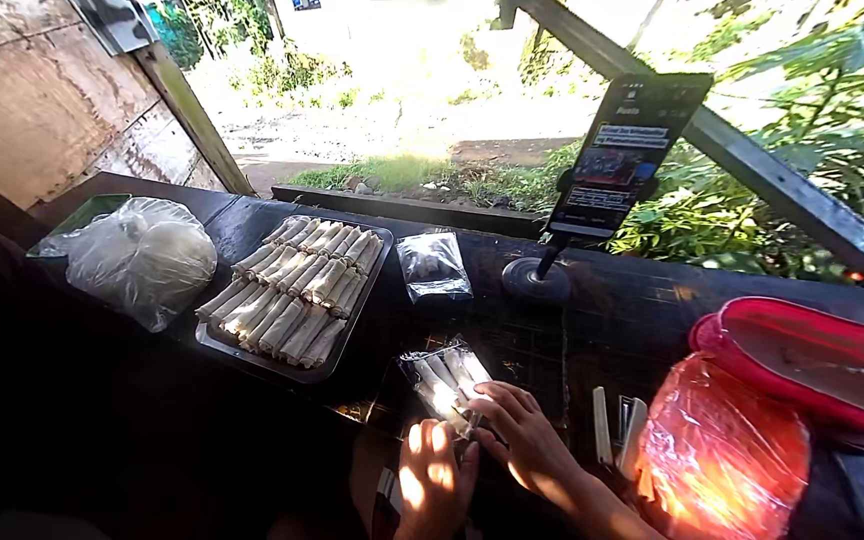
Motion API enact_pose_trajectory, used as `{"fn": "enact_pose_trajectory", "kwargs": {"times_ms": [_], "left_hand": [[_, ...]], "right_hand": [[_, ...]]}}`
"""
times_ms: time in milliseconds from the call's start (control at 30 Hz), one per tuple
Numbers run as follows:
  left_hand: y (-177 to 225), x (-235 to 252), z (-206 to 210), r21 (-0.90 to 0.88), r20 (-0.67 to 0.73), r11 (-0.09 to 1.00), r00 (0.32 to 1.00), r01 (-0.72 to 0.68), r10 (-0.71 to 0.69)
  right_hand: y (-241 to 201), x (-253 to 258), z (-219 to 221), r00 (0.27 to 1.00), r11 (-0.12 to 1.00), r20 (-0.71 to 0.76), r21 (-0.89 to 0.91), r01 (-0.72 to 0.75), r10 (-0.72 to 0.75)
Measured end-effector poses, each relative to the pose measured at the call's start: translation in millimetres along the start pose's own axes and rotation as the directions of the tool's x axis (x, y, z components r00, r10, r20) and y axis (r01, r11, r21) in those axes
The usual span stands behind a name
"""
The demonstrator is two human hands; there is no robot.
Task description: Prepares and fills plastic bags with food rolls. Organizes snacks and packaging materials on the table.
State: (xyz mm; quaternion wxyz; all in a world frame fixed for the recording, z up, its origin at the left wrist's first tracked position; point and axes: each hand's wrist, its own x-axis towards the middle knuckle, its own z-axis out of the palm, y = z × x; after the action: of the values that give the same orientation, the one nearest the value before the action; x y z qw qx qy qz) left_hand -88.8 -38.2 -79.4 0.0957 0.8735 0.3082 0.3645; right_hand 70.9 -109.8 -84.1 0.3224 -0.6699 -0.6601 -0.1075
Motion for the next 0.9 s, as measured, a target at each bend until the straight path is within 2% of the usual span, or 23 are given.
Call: {"fn": "enact_pose_trajectory", "kwargs": {"times_ms": [133,233,367,567,767,900], "left_hand": [[5,8,10,0.031,0.048,0.997,0.997,0.066,-0.068],[5,10,4,-0.01,0.027,0.996,0.996,0.085,-0.084],[-4,5,2,0.009,-0.033,0.995,0.994,0.102,-0.102],[-7,3,2,0.014,0.032,0.991,0.99,0.134,-0.134],[-12,13,0,0.069,-0.032,0.993,0.995,0.093,-0.091],[-11,9,-1,0.01,-0.002,0.985,0.986,0.17,-0.17]], "right_hand": [[1,9,3,1.0,0.999,0.001,-0.034,0.015,-0.015],[8,10,3,0.995,0.998,-0.084,-0.038,0.05,-0.053],[4,7,5,0.992,0.998,-0.113,-0.02,0.057,-0.059],[-11,8,14,1.0,0.992,-0.011,-0.123,0.011,-0.013],[-21,26,23,0.997,0.988,-0.068,-0.146,-0.057,0.047],[-19,26,22,0.997,0.991,-0.022,-0.114,-0.07,0.067]]}}
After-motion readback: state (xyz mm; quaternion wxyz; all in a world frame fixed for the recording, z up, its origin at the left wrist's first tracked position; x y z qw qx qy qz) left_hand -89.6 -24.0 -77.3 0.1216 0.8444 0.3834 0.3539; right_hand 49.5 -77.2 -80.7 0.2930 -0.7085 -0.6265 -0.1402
